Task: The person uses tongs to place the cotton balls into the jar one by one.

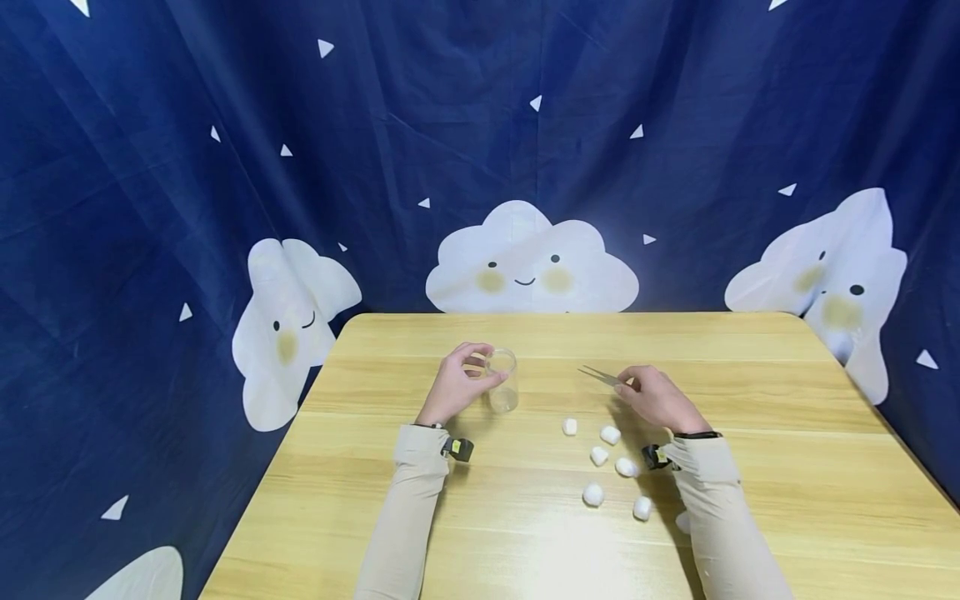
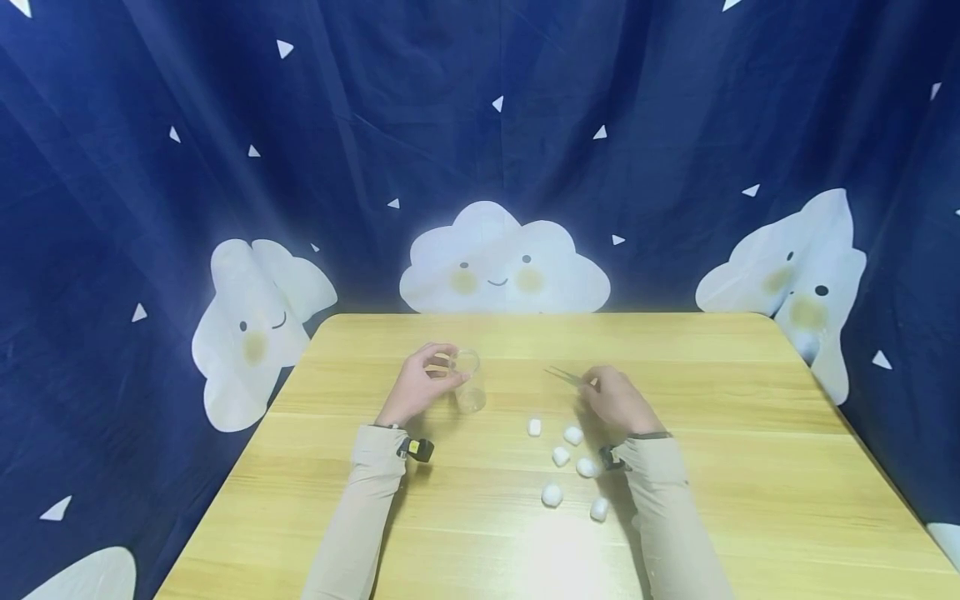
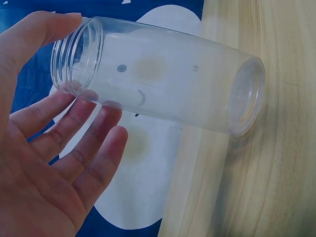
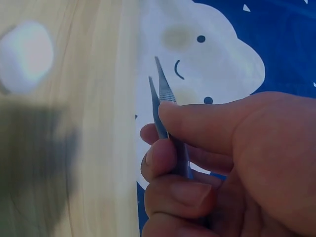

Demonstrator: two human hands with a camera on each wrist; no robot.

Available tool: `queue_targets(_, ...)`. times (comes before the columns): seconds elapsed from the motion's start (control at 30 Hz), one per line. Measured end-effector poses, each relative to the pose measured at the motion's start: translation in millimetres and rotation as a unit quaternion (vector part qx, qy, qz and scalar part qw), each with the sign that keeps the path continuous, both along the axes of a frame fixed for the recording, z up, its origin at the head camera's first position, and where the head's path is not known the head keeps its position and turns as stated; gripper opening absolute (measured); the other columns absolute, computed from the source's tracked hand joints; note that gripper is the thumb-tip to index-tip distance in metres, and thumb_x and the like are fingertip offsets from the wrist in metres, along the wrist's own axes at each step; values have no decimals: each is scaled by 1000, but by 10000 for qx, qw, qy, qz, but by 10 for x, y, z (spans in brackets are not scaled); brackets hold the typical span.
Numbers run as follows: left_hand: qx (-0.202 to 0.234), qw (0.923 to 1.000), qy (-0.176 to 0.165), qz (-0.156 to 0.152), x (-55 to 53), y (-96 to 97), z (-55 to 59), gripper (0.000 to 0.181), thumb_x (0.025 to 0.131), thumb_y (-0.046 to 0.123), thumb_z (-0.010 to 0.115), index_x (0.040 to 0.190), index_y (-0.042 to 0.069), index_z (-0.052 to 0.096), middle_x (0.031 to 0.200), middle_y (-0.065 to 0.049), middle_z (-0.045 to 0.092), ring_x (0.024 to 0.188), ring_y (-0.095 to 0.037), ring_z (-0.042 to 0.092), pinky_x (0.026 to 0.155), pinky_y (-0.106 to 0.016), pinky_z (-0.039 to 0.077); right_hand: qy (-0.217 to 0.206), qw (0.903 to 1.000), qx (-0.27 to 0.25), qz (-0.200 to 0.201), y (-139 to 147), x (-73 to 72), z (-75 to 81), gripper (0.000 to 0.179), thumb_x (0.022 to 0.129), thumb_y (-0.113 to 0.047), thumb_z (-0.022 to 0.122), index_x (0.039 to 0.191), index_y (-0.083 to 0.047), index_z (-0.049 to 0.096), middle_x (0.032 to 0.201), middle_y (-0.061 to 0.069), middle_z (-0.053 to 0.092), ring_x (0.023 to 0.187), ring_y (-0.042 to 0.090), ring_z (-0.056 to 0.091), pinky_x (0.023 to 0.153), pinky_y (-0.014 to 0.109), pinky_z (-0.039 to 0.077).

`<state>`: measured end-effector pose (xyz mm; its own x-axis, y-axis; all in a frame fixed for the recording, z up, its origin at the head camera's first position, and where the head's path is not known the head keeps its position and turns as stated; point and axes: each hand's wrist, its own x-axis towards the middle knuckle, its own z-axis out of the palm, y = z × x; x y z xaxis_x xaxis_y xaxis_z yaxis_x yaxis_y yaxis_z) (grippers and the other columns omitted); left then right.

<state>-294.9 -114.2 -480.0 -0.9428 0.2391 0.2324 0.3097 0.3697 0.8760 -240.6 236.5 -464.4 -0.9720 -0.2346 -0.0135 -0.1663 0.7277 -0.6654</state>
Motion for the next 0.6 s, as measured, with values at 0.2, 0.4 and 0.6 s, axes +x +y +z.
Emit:
queue_targets(0.2,34,10000,-5,-44,-3,-1,0,49,83,32,88,126,16,70,127,-4,67,111,-25,68,98,-44,60,4,10000,-45,-7,13,-5,16,26,103,-11,57,117,9,67,82,19,69,64,15,54,56,29,46)
queue_targets(0.4,67,10000,-12,-48,7,-3,4,49,83,31,88,126,15,70,127,-5,67,112,-26,67,99,-46,59,139,9998,111,72,16,3,46,24,101,-11,59,111,9,69,87,17,71,70,15,57,63,30,48)
queue_targets(0.6,55,10000,14,-33,11,-1,13,49,83,32,88,125,16,70,126,-4,68,110,-24,67,98,-45,60,214,9994,203,187,25,1,54,21,100,-10,60,107,7,71,83,9,69,69,14,55,62,29,46)
